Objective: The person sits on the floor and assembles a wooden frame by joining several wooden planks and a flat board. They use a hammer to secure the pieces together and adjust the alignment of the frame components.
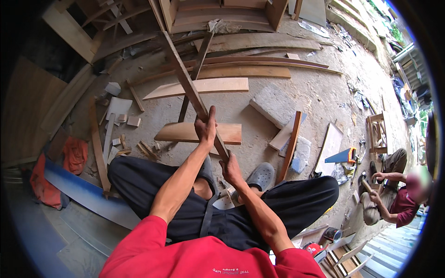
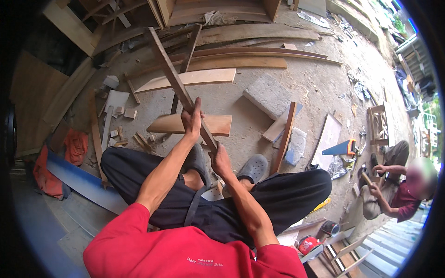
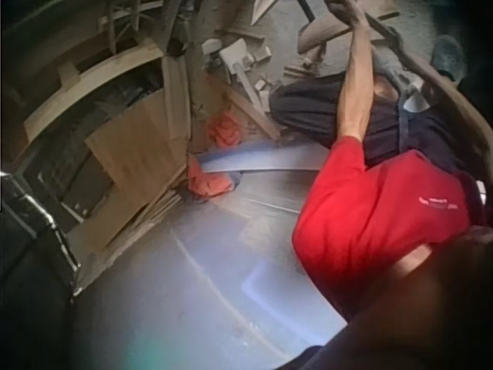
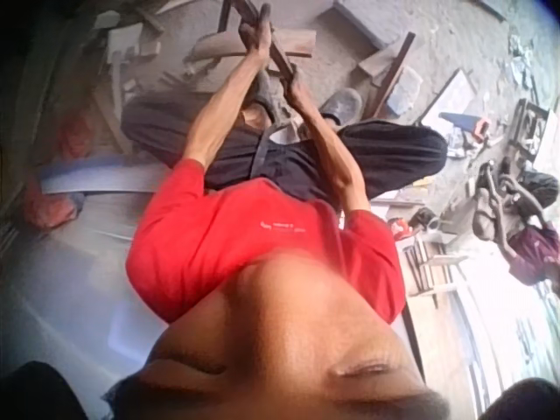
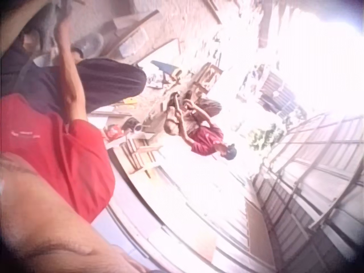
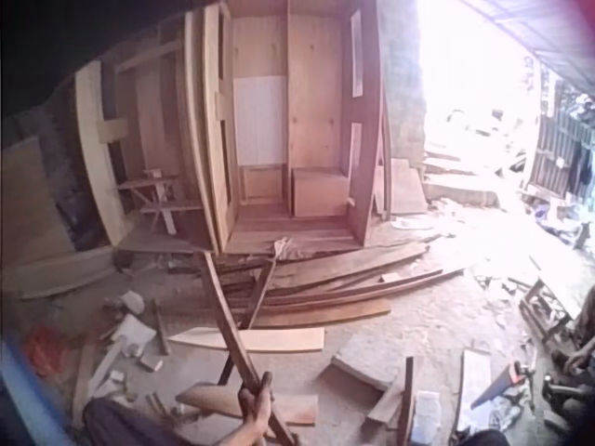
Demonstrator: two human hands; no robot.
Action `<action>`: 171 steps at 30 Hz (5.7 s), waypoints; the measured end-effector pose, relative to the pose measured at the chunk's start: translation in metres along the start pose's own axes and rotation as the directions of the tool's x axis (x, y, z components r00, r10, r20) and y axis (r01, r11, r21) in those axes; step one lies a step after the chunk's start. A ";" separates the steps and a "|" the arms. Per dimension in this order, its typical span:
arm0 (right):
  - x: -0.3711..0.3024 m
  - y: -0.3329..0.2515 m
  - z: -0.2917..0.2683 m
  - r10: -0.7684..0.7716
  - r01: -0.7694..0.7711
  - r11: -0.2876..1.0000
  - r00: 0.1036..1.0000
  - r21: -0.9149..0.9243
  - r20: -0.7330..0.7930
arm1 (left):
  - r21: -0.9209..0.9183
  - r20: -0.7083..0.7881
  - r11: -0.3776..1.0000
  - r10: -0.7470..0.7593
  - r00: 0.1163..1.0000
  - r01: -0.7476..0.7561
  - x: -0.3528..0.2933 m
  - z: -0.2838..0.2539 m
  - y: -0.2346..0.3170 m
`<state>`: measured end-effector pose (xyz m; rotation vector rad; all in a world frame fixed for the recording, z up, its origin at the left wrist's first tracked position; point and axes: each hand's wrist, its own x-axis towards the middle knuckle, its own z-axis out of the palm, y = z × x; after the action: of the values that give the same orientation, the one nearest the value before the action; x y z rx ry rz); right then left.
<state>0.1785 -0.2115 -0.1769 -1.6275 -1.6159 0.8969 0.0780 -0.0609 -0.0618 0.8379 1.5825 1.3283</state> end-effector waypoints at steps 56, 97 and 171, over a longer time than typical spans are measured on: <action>0.103 -0.048 -0.197 0.586 -0.556 0.809 0.735 0.192 -0.341 | -0.039 0.161 0.974 -0.216 0.963 0.225 0.075 -0.129 0.033; 0.192 -0.037 -0.223 0.517 -0.574 0.761 0.818 -0.302 -0.253 | 0.617 0.273 0.782 -0.324 0.906 0.093 0.111 -0.090 0.083; 0.129 -0.054 -0.205 0.077 -0.171 0.919 0.962 -0.355 -0.263 | 0.525 0.616 0.512 0.322 0.719 -0.680 0.128 0.038 0.080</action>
<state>0.3215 -0.0794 -0.0219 -2.0349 -1.5880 0.4348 0.0600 0.0851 -0.0102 2.1226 1.5049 0.6989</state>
